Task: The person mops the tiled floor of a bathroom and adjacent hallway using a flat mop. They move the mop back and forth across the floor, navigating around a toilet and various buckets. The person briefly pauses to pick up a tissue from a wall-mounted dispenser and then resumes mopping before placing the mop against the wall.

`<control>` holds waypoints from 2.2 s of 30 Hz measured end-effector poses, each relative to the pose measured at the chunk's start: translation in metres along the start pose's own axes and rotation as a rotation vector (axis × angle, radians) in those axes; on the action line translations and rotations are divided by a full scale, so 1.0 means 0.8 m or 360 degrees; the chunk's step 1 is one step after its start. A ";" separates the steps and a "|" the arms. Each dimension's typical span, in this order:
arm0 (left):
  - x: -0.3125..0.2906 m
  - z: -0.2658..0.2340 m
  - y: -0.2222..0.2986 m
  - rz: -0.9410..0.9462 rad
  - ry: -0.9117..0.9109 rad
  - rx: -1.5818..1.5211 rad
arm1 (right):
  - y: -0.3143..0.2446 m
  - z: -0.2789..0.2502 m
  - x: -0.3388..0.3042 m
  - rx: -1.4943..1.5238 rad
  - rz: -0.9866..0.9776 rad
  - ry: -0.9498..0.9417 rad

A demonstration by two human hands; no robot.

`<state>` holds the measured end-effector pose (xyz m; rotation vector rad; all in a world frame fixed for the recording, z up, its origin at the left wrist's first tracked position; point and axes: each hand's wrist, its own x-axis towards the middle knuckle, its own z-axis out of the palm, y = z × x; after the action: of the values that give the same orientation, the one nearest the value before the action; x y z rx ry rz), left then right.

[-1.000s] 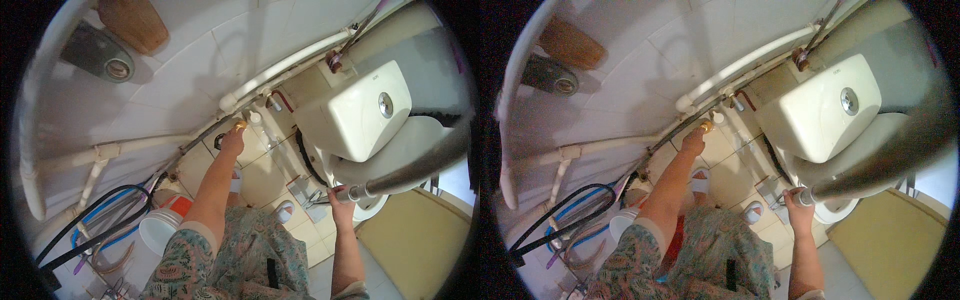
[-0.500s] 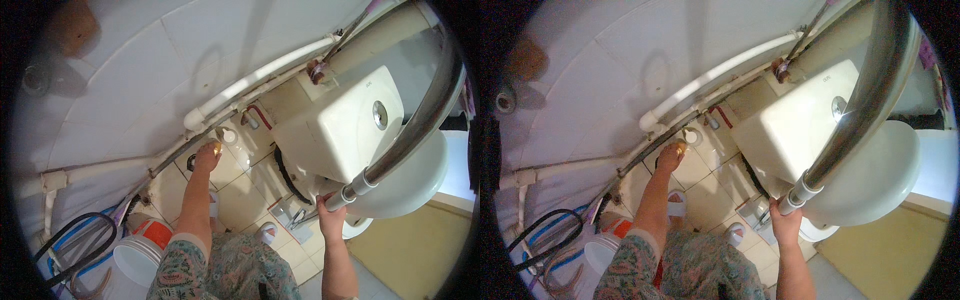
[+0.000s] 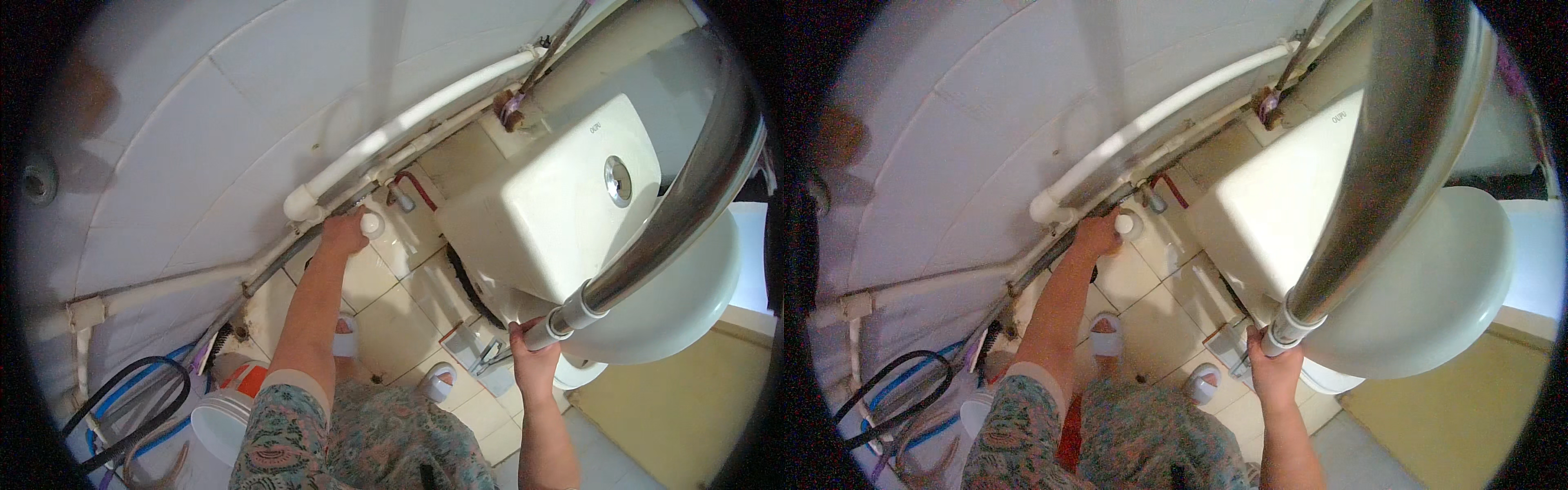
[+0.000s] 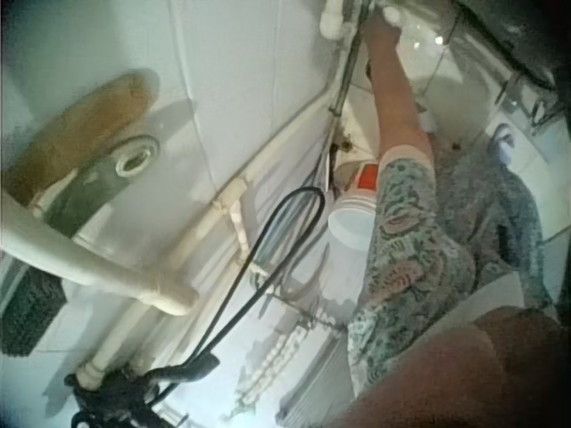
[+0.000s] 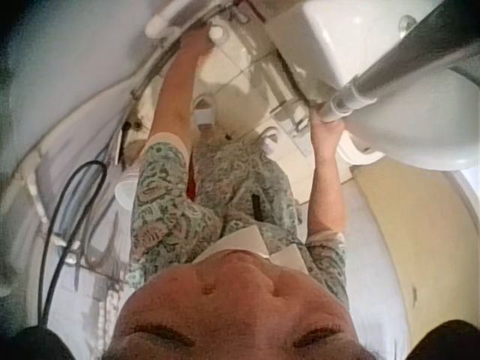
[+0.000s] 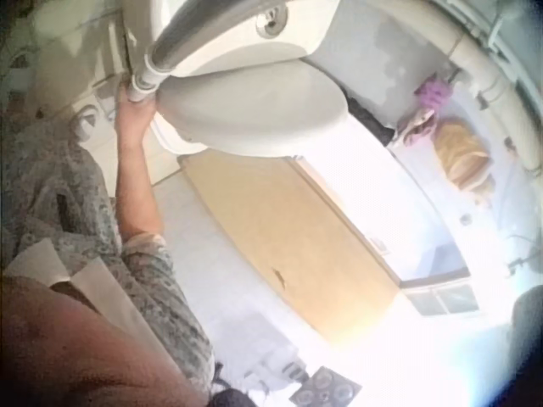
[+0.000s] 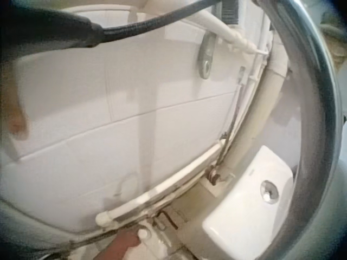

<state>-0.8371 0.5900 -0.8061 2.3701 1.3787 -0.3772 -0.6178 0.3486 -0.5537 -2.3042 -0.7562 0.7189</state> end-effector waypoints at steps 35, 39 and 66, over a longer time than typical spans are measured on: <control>-0.195 0.034 0.043 0.0178 -0.0462 -0.0922 | 0.008 -0.005 0.004 0.0024 -0.0149 -0.0040; -0.273 -0.025 0.080 0.0237 -0.0474 -0.1117 | 0.025 -0.019 0.005 0.0065 -0.0198 -0.0444; -0.439 -0.353 0.358 0.0814 -0.0674 -0.1023 | -0.011 -0.243 -0.162 0.0478 -0.0539 -0.0783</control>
<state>-0.7453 0.3144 -0.3580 1.8594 0.5515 -0.2215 -0.5850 0.1974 -0.3782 -1.6867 -1.1354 1.1637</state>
